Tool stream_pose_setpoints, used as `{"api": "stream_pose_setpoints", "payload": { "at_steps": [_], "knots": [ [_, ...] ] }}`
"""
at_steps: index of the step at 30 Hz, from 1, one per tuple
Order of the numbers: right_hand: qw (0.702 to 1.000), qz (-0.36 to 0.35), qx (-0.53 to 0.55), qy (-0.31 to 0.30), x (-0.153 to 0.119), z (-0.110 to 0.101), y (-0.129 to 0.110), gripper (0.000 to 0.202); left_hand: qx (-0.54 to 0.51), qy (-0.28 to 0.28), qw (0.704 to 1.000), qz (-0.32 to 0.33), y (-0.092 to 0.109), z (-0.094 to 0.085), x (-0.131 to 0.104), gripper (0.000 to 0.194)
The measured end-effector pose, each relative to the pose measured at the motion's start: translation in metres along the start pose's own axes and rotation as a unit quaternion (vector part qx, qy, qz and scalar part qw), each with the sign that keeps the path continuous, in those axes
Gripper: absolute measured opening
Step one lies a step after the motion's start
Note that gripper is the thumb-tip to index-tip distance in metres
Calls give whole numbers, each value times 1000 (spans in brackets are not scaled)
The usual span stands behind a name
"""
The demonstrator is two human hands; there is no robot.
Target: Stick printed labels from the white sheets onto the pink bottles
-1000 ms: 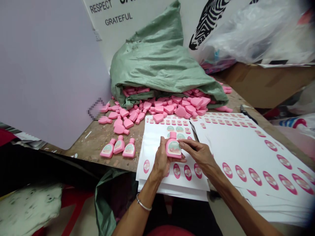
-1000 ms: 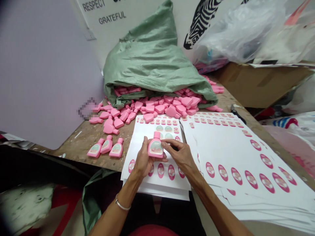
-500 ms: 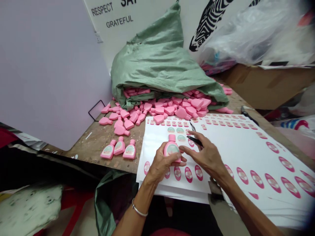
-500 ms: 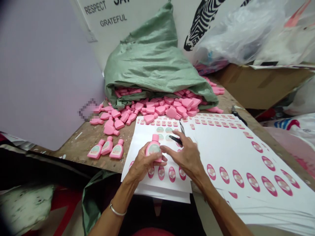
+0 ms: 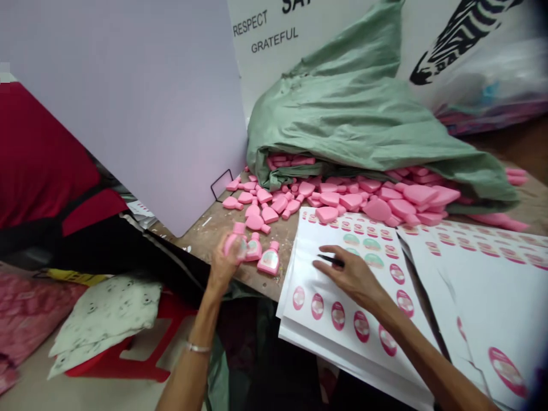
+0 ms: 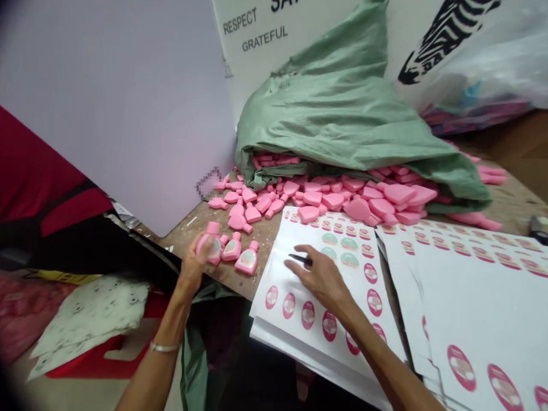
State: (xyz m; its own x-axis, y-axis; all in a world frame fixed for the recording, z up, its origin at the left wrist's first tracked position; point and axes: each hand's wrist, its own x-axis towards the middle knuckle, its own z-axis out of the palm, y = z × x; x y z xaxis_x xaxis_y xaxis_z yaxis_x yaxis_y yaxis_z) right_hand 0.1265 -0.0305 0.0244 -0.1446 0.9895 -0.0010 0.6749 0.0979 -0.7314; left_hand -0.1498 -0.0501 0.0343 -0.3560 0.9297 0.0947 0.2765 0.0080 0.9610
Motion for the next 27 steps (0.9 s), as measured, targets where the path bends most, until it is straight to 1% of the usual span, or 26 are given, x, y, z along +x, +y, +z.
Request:
{"api": "stream_pose_setpoints", "payload": {
  "at_steps": [1, 2, 3, 5, 6, 8, 10, 12, 14, 16, 19, 21, 22, 24, 26, 27],
  "knots": [
    [998, -18, -44, -37, 9, 9, -12, 55, 12, 14, 1000, 12, -8, -13, 19, 39],
    [993, -32, -90, -75, 19, 19, -23, 61, 14, 11, 1000, 15, -15, -22, 36, 38],
    [984, -43, -131, -114, 28, 29, -34, 66, 13, -6, 1000, 20, -22, -28, 51, 37],
    [963, -68, -180, -186, 47, 48, -53, 68, -3, -66, 998, 12, -33, -28, 68, 37],
    [955, -83, -188, -214, 54, 55, -59, 66, -12, -99, 995, 7, -37, -25, 72, 38],
    [945, -108, -185, -248, 63, 67, -66, 66, -27, -157, 987, -9, -44, -18, 70, 39],
    [939, -128, -182, -262, 61, 75, -69, 71, -41, -195, 980, -29, -50, -15, 59, 41],
    [932, -146, -190, -271, 51, 80, -73, 73, -51, -211, 975, -47, -54, -21, 41, 42],
    [926, -158, -197, -282, 34, 85, -78, 72, -54, -213, 974, -61, -56, -33, 19, 42],
    [921, -170, -192, -292, 13, 92, -86, 73, -55, -205, 975, -66, -56, -50, -7, 42],
    [920, -204, -183, -279, -24, 109, -95, 69, -35, -190, 979, -58, -60, -73, -49, 41],
    [918, -223, -187, -268, -51, 125, -94, 63, 4, -192, 979, -72, -69, -84, -76, 41],
    [917, -231, -189, -265, -64, 134, -92, 63, 26, -194, 976, -92, -74, -89, -87, 41],
    [910, -248, -180, -278, -85, 149, -85, 69, 91, -227, 961, -131, -83, -94, -104, 40],
    [909, -277, -163, -266, -98, 155, -76, 69, 172, -238, 944, -150, -85, -97, -110, 38],
    [912, -290, -161, -241, -102, 154, -72, 65, 198, -239, 939, -150, -82, -97, -108, 36]
  ]
}}
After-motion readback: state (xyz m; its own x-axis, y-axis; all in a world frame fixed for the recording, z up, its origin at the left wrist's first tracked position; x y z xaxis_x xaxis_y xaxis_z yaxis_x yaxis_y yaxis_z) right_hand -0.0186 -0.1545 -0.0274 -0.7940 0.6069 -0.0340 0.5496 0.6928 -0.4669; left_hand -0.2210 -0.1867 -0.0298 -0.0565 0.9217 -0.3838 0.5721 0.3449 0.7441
